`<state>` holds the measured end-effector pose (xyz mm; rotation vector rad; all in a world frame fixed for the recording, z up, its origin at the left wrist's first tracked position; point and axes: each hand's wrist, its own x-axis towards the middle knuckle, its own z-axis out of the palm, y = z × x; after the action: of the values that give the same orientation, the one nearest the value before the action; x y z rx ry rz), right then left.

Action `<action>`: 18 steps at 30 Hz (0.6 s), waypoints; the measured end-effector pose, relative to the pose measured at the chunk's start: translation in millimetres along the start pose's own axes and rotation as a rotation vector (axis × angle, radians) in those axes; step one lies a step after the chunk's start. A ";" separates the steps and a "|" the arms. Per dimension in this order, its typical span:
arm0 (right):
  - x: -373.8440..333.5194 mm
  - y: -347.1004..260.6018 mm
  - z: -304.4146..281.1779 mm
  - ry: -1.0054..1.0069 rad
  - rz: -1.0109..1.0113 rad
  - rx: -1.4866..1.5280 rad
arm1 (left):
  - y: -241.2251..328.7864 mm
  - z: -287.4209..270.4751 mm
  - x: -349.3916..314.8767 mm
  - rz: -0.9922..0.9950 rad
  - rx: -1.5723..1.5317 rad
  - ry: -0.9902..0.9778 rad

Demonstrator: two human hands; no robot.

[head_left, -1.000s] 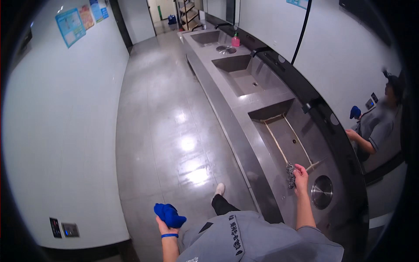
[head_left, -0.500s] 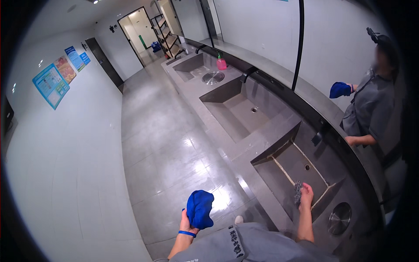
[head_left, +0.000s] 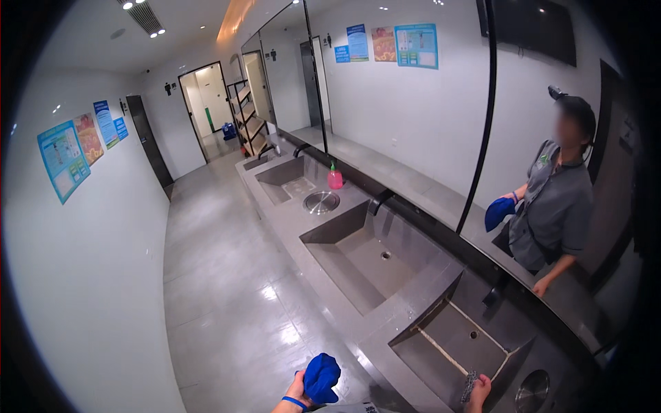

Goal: Cleaning a restroom sink using a steel wool pad and a cloth.

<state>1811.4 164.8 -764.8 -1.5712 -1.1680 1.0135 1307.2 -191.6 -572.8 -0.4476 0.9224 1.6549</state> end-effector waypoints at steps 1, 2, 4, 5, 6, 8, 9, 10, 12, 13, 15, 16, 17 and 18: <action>-1.3 2.9 5.6 0.009 -0.010 -0.050 | 15.4 3.8 4.9 -0.017 0.044 -0.002; -3.4 -6.8 16.4 0.021 -0.029 -0.053 | 29.9 -0.4 12.4 -0.022 0.037 -0.023; -33.9 -23.1 46.2 0.072 -0.069 -0.034 | 60.7 -6.4 23.4 -0.009 0.030 -0.038; -61.0 -75.5 70.5 0.075 -0.071 -0.190 | 76.7 -10.9 27.9 0.009 0.021 -0.043; -71.6 -87.9 82.6 0.110 -0.085 -0.188 | 95.5 -7.9 37.1 0.005 0.026 -0.066; -85.7 -100.9 111.7 0.023 0.013 0.076 | 136.5 -3.4 52.5 0.009 0.033 -0.105; -87.6 -102.0 123.8 -0.010 -0.007 0.054 | 157.8 -2.4 60.0 0.004 0.042 -0.122; -91.9 -102.9 136.5 0.019 -0.018 0.059 | 178.9 -1.8 66.8 0.002 0.049 -0.137; -130.3 -171.2 185.9 0.154 -0.150 -0.209 | 215.3 -6.8 78.7 0.018 0.053 -0.156; -122.0 -168.7 195.4 0.072 -0.009 -0.180 | 233.0 -7.6 84.2 0.025 0.054 -0.166; -120.4 -193.0 234.6 0.076 -0.059 -0.004 | 262.8 -10.8 92.9 0.043 0.047 -0.177; -121.2 -208.8 251.7 0.059 -0.100 0.164 | 275.5 -14.1 96.3 0.053 0.038 -0.176; -119.8 -224.8 267.2 0.059 -0.111 0.161 | 287.2 -16.3 102.0 0.064 0.025 -0.175; -118.1 -241.4 282.4 0.045 -0.082 0.215 | 298.3 -18.1 107.6 0.075 0.013 -0.172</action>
<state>1462.3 137.7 -593.6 -1.3594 -1.0475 1.0088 992.0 -154.4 -559.7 -0.2598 0.8294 1.7249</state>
